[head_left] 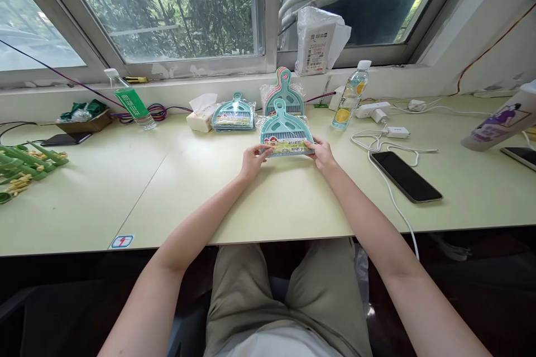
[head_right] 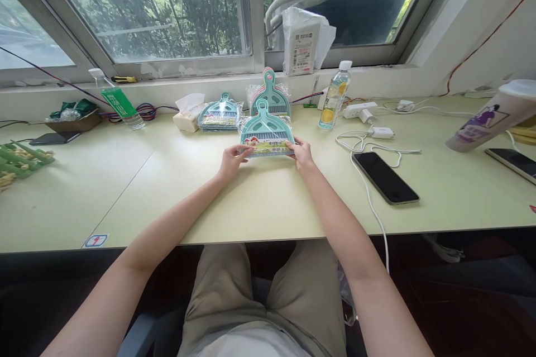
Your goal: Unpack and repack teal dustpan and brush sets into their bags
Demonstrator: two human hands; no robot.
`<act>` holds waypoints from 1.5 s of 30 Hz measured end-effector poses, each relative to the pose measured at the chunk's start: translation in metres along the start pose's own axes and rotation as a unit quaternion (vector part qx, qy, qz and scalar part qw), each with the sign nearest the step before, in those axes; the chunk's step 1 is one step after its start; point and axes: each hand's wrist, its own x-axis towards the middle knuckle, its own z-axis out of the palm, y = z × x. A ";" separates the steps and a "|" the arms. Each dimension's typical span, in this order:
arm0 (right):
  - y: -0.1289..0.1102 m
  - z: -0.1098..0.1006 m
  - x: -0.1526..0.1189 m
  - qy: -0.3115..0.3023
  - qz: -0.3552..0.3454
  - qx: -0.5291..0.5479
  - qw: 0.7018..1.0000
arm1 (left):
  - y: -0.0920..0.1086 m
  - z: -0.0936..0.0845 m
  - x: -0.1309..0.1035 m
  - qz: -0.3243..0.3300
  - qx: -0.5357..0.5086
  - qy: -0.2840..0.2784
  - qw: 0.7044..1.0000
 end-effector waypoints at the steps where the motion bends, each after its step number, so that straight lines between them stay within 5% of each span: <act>1: 0.000 0.001 -0.001 -0.005 -0.002 -0.003 1.000 | 0.000 0.000 0.000 -0.005 -0.015 0.010 1.000; 11: 0.000 0.006 -0.004 -0.027 -0.014 -0.014 0.999 | 0.004 -0.001 -0.003 -0.050 -0.114 0.065 0.990; 17: 0.001 0.008 -0.006 -0.044 -0.006 -0.043 0.998 | -0.001 -0.008 0.008 -0.097 -0.108 0.023 0.989; 22: 0.005 0.017 -0.009 -0.054 0.024 -0.108 0.992 | -0.003 -0.015 0.013 -0.103 -0.093 0.049 0.989; 34: 0.011 0.013 -0.008 -0.094 -0.040 -0.192 0.976 | -0.012 -0.002 0.012 -0.138 -0.124 0.032 0.982; 45: 0.016 0.010 -0.005 -0.112 -0.056 -0.196 0.973 | -0.020 -0.003 0.011 -0.100 -0.110 -0.006 0.989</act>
